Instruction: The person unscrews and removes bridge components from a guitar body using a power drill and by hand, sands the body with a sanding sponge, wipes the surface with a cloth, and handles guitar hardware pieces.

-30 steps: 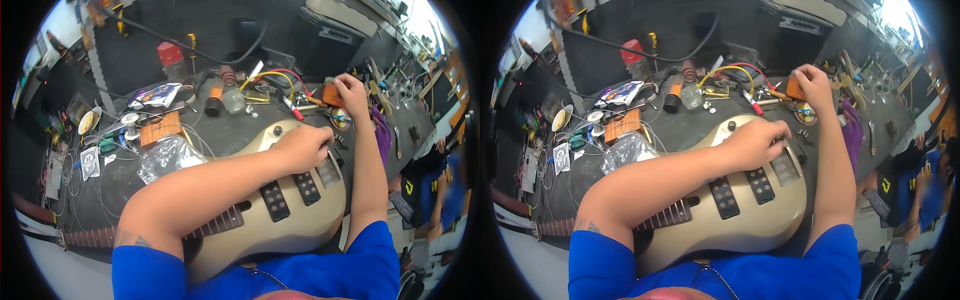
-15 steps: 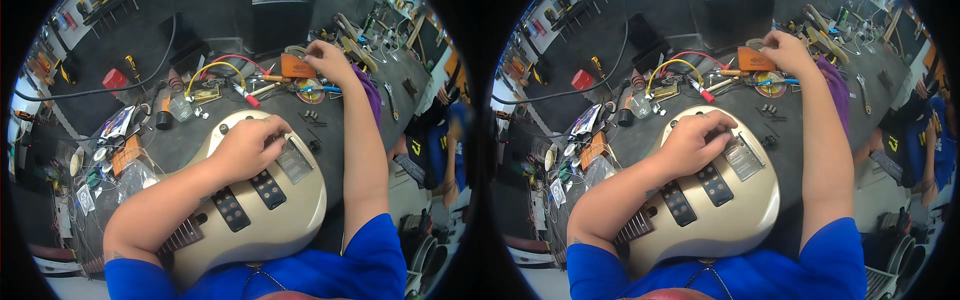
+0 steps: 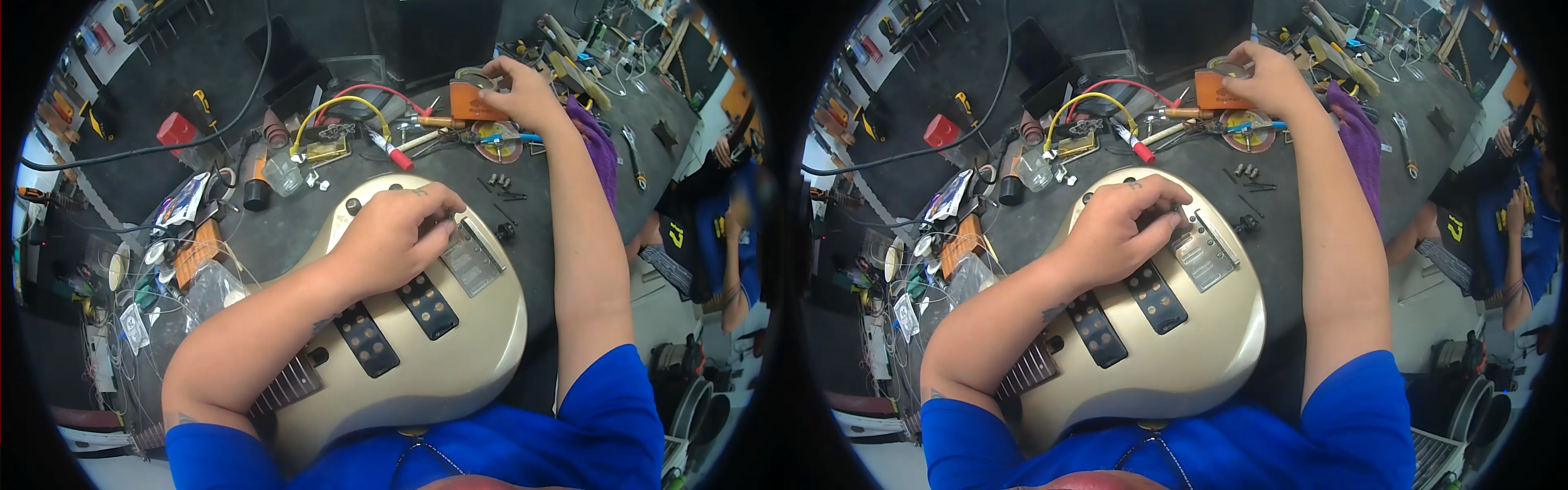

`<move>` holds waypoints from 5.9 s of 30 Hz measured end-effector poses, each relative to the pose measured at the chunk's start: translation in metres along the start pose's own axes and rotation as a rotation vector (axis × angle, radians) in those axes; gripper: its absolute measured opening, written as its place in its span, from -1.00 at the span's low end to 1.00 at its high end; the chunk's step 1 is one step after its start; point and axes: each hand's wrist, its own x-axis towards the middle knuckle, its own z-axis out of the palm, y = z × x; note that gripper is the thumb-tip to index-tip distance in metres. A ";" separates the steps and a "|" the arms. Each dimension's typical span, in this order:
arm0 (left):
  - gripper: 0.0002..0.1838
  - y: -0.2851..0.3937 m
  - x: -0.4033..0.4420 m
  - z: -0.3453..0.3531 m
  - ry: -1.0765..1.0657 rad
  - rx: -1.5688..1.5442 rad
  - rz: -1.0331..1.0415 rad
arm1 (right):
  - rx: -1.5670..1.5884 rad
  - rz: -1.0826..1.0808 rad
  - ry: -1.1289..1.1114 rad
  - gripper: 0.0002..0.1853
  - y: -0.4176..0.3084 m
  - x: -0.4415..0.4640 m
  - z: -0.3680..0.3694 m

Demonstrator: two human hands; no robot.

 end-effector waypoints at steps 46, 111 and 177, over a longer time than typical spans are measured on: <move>-0.86 -0.017 0.002 0.008 0.246 -0.076 0.181 | 0.138 -0.116 -0.182 -0.32 0.023 0.003 0.025; -0.76 -0.017 0.004 -0.019 0.158 -1.029 -0.300 | 0.150 -0.282 -0.449 -0.78 -0.107 -0.055 -0.023; -0.79 -0.016 0.007 -0.018 0.229 -1.081 -0.327 | -0.118 0.293 0.097 -0.25 0.005 -0.046 -0.108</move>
